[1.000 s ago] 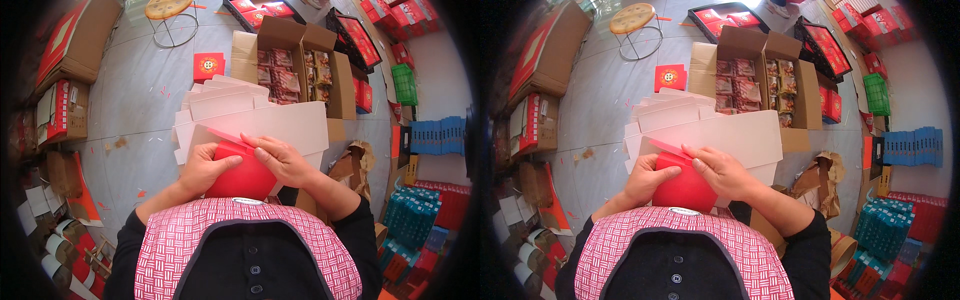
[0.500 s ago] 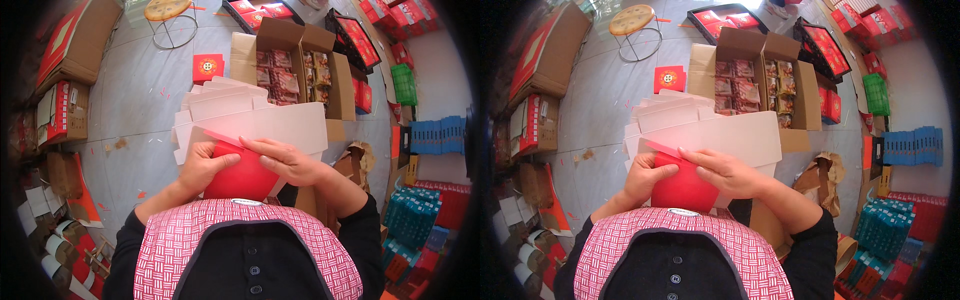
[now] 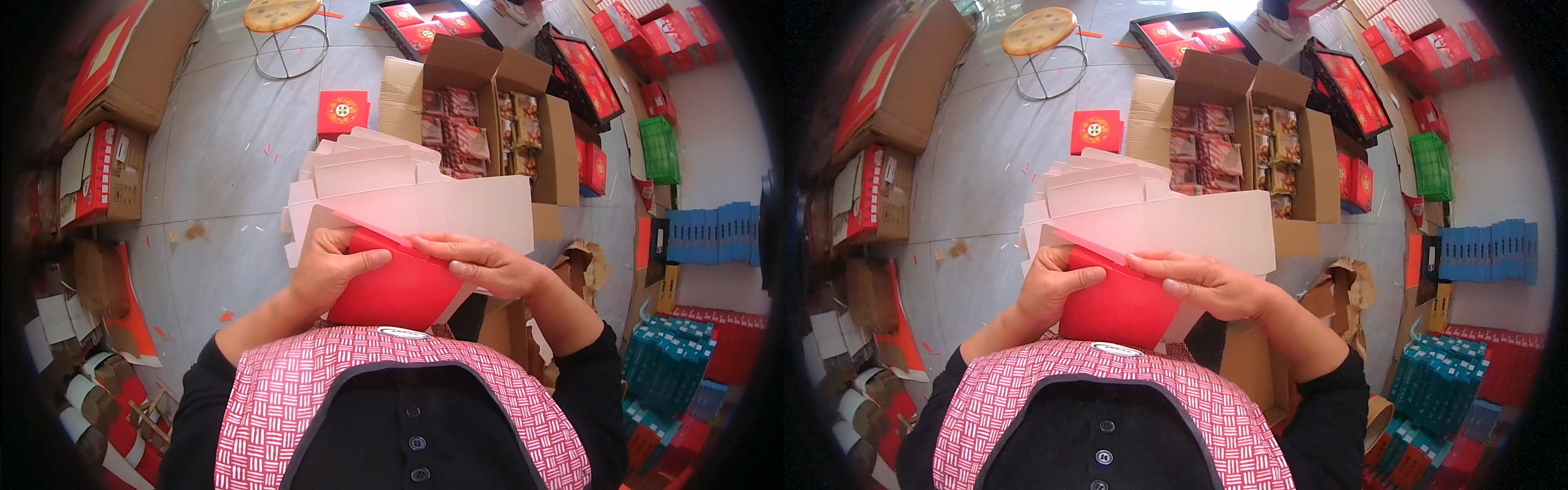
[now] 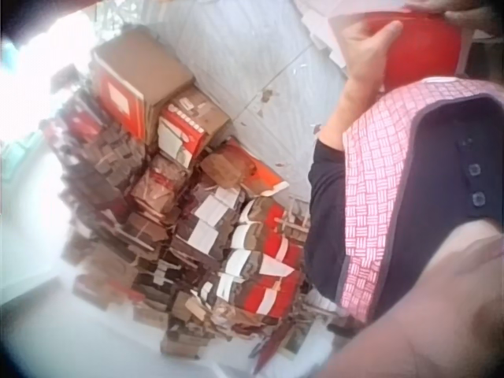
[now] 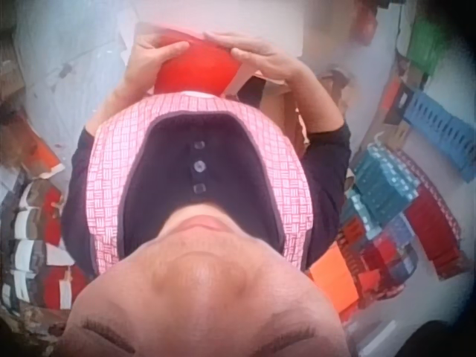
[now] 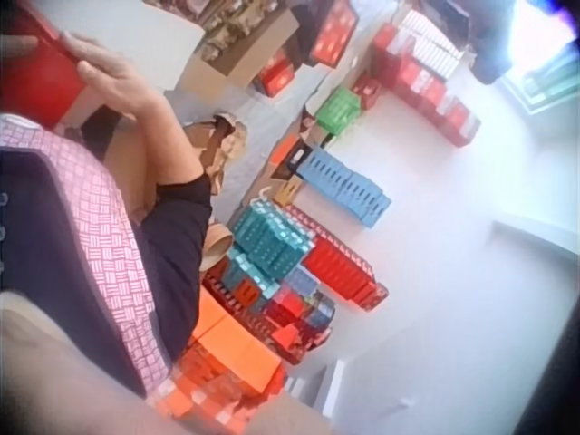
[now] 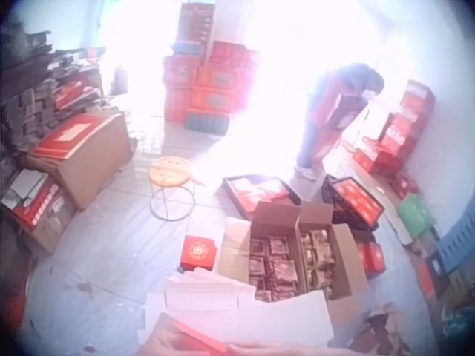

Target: The person sits on the floor and repeatedly folds flat white cardboard sheets into small red boxes, then places the finished boxes on the floor beside them. The person handles the cardboard by hand without using tools.

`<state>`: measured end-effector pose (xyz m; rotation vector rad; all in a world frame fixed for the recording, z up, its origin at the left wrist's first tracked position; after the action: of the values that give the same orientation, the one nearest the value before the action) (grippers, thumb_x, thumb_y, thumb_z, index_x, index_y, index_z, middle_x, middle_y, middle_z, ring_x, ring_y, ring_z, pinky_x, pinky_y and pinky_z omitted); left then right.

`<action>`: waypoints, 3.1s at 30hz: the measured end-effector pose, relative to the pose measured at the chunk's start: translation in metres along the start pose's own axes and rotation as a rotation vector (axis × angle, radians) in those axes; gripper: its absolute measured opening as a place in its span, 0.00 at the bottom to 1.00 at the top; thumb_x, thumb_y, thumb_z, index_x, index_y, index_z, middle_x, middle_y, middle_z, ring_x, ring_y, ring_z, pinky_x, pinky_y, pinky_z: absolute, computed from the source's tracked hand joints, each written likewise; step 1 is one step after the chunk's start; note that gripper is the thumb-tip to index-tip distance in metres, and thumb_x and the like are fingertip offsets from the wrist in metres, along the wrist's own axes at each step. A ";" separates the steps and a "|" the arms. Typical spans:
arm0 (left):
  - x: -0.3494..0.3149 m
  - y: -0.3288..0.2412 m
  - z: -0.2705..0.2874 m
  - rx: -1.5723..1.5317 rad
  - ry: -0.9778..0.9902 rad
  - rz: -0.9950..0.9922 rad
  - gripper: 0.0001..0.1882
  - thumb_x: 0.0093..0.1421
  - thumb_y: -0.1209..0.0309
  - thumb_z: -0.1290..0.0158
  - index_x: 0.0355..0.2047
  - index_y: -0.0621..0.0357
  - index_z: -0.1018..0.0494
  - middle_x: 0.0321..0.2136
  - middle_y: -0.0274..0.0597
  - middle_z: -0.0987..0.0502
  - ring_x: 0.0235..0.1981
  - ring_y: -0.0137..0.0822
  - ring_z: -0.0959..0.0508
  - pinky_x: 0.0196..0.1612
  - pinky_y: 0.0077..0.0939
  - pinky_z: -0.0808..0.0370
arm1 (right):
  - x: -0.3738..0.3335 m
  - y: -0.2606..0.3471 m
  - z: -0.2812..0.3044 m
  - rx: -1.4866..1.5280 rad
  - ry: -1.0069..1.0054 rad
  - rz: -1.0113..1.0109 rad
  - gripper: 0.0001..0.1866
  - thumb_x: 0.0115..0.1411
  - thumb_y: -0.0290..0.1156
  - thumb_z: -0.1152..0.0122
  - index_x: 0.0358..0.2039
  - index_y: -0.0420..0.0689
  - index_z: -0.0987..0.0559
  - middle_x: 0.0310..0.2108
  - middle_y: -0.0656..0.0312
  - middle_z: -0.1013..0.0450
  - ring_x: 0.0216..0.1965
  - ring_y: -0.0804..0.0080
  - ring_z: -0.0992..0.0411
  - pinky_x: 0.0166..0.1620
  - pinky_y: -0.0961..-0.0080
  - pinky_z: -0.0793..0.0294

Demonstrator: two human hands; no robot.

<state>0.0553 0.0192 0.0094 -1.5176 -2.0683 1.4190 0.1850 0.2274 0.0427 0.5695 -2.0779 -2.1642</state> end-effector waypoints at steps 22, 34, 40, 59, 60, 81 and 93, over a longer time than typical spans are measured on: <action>0.003 0.003 -0.004 0.137 0.040 -0.145 0.10 0.56 0.76 0.42 0.39 0.65 0.22 0.34 0.40 0.19 0.35 0.26 0.22 0.40 0.22 0.24 | -0.006 0.008 -0.013 -0.228 -0.056 0.045 0.27 0.62 0.22 0.52 0.62 0.51 0.35 0.60 0.51 0.39 0.60 0.56 0.39 0.61 0.68 0.41; 0.005 -0.040 -0.009 1.054 -0.502 -1.040 0.34 0.59 0.62 0.46 0.60 0.65 0.46 0.60 0.57 0.47 0.64 0.52 0.47 0.64 0.44 0.49 | -0.015 -0.027 -0.042 0.098 -0.855 0.073 0.25 0.67 0.22 0.56 0.65 0.43 0.41 0.52 0.61 0.30 0.48 0.82 0.32 0.52 0.84 0.34; 0.009 -0.020 -0.019 0.627 -0.258 -0.718 0.37 0.58 0.73 0.45 0.63 0.64 0.51 0.61 0.57 0.47 0.59 0.47 0.38 0.58 0.40 0.38 | -0.010 -0.044 -0.055 0.382 -1.217 0.254 0.24 0.68 0.23 0.60 0.64 0.39 0.41 0.55 0.59 0.33 0.53 0.76 0.33 0.56 0.80 0.35; 0.035 0.008 -0.014 0.081 0.131 -0.304 0.39 0.55 0.81 0.54 0.66 0.51 0.54 0.55 0.47 0.33 0.52 0.34 0.30 0.56 0.29 0.33 | -0.017 -0.055 -0.032 0.292 -0.926 0.224 0.27 0.64 0.25 0.51 0.63 0.42 0.40 0.49 0.62 0.35 0.42 0.79 0.30 0.45 0.82 0.29; 0.033 0.009 -0.009 0.105 0.135 -0.276 0.36 0.57 0.78 0.53 0.65 0.51 0.52 0.54 0.46 0.33 0.52 0.34 0.29 0.55 0.30 0.31 | -0.017 -0.054 -0.031 0.296 -0.896 0.221 0.28 0.64 0.25 0.51 0.64 0.42 0.43 0.49 0.62 0.36 0.42 0.79 0.29 0.45 0.81 0.29; 0.041 0.016 -0.003 0.016 -0.024 -0.225 0.11 0.66 0.72 0.53 0.44 0.65 0.26 0.52 0.38 0.34 0.47 0.26 0.30 0.50 0.18 0.30 | 0.011 -0.062 -0.039 0.284 -1.237 0.550 0.25 0.70 0.43 0.61 0.61 0.39 0.40 0.51 0.53 0.33 0.51 0.71 0.34 0.54 0.73 0.34; 0.031 0.020 -0.002 0.092 -0.060 -0.305 0.09 0.65 0.75 0.53 0.40 0.66 0.25 0.52 0.39 0.36 0.48 0.27 0.30 0.51 0.20 0.31 | -0.009 -0.067 -0.037 0.290 -1.131 0.259 0.10 0.65 0.29 0.46 0.42 0.37 0.25 0.49 0.54 0.31 0.47 0.75 0.31 0.52 0.76 0.33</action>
<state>0.0545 0.0461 -0.0162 -1.0813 -2.1252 1.4327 0.2179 0.1996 -0.0210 -1.1430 -2.6866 -2.2354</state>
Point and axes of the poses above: each hand's wrist, its own x-axis towards the middle knuckle, its own z-axis out of the back of the hand, y = z × x, the point moved 1 cm from there along x, towards the middle knuckle
